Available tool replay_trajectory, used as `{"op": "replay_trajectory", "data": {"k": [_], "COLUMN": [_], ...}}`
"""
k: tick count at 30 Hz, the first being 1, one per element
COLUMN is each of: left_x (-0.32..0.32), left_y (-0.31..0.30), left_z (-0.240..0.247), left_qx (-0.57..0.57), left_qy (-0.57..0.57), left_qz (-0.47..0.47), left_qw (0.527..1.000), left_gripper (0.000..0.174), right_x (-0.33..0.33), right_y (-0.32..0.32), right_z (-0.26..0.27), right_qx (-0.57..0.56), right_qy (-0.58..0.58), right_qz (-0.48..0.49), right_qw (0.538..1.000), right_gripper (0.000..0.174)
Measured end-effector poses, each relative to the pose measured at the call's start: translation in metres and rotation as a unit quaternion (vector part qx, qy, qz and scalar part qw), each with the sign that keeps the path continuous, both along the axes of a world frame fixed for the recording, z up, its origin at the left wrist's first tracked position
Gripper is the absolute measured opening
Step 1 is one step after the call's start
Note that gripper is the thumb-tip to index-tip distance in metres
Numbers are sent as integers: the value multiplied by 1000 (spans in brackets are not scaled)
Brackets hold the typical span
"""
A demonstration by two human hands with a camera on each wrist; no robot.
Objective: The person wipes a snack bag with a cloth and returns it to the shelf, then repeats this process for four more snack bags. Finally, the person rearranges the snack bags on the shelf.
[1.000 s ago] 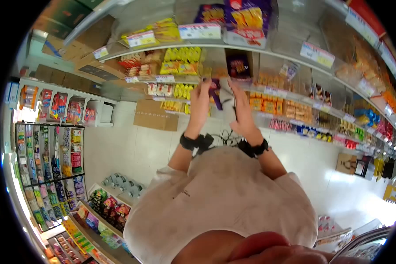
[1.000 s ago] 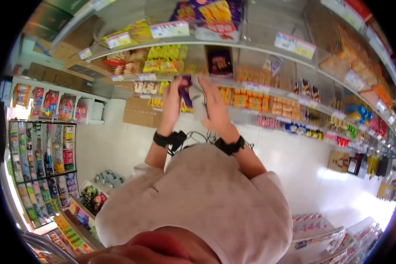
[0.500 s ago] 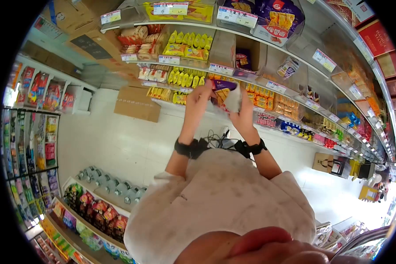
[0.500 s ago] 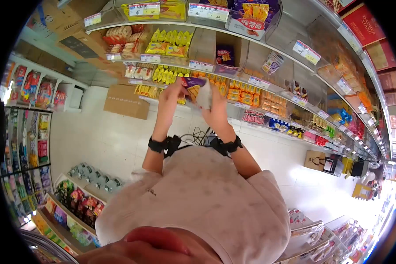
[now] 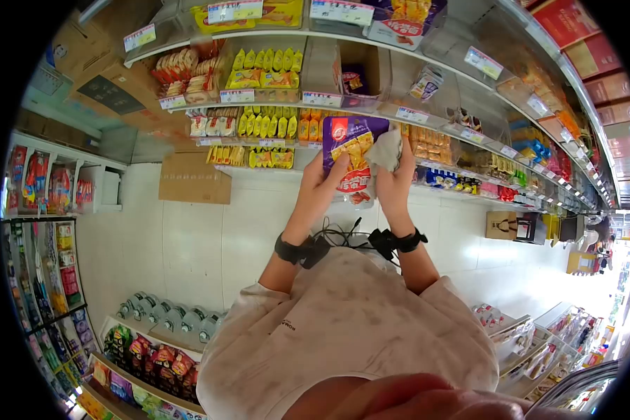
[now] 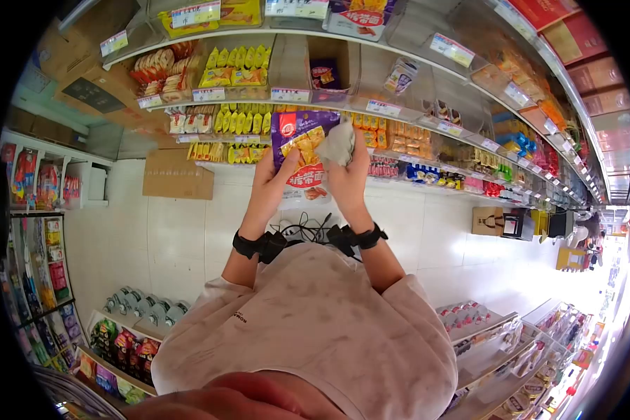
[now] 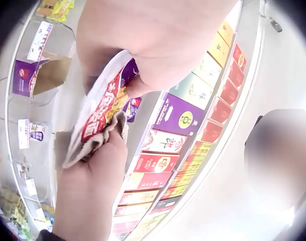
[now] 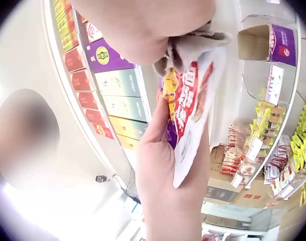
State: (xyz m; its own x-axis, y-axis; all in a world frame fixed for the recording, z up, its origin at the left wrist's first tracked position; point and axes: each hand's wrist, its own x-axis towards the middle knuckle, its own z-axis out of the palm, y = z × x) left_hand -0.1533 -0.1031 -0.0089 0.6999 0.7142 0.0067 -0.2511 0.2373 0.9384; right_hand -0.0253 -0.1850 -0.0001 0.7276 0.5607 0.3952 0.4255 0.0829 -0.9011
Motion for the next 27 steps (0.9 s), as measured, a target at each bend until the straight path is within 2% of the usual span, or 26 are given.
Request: {"op": "replay_trajectory", "data": {"k": [3, 4, 6, 7, 10, 13, 15, 16, 17, 18, 20, 23, 25, 27], "left_x": [9, 13, 23, 31, 54, 68, 78, 79, 79, 84, 93, 103, 113, 123], "left_y": [-7, -9, -15, -18, -37, -61, -72, -72, -74, -81, -92, -101, -95, -99], "left_z": [18, 23, 28, 26, 31, 44, 44, 47, 49, 47, 55, 62, 50, 46], "left_qx": [-20, -39, -78, -40, 58, 114, 143, 152, 163, 119, 109, 92, 103, 130], "left_qy": [-50, -63, -60, -46, -23, 25, 36, 48, 59, 16, 12, 21, 41, 24], "left_qz": [20, 24, 30, 29, 26, -41, -74, -91, -107, -97, -41, 7, 12, 36], "left_qw": [998, 997, 995, 998, 998, 992, 986, 983, 979, 988, 993, 996, 994, 991], "left_gripper": [34, 33, 34, 34, 36, 37, 38, 38, 39, 39, 39, 39, 40, 41], "right_x": [4, -3, -4, -3, 7, 39, 62, 63, 72, 81, 107, 115, 131, 118], "right_y": [-14, -20, -26, -30, -39, -47, -68, -84, -94, -104, -119, -142, -152, -159], "right_z": [-2, 15, 28, 31, 29, 24, 24, 54, 59, 63, 36, 26, -20, -6], "right_qx": [20, 8, -28, -51, -47, 20, -38, -51, -23, 8, 132, 134, 54, 103], "right_qy": [-120, 4, -159, -237, -273, -163, 35, 144, 229, 311, 423, 386, 232, 366], "right_qz": [-84, -17, 68, 104, 61, 26, 29, 33, 37, 34, 23, 61, 79, 92], "right_qw": [989, 1000, 985, 965, 959, 986, 998, 988, 972, 950, 896, 911, 968, 920], "right_gripper": [62, 69, 70, 71, 69, 64, 57, 56, 55, 54, 53, 53, 46, 47]}}
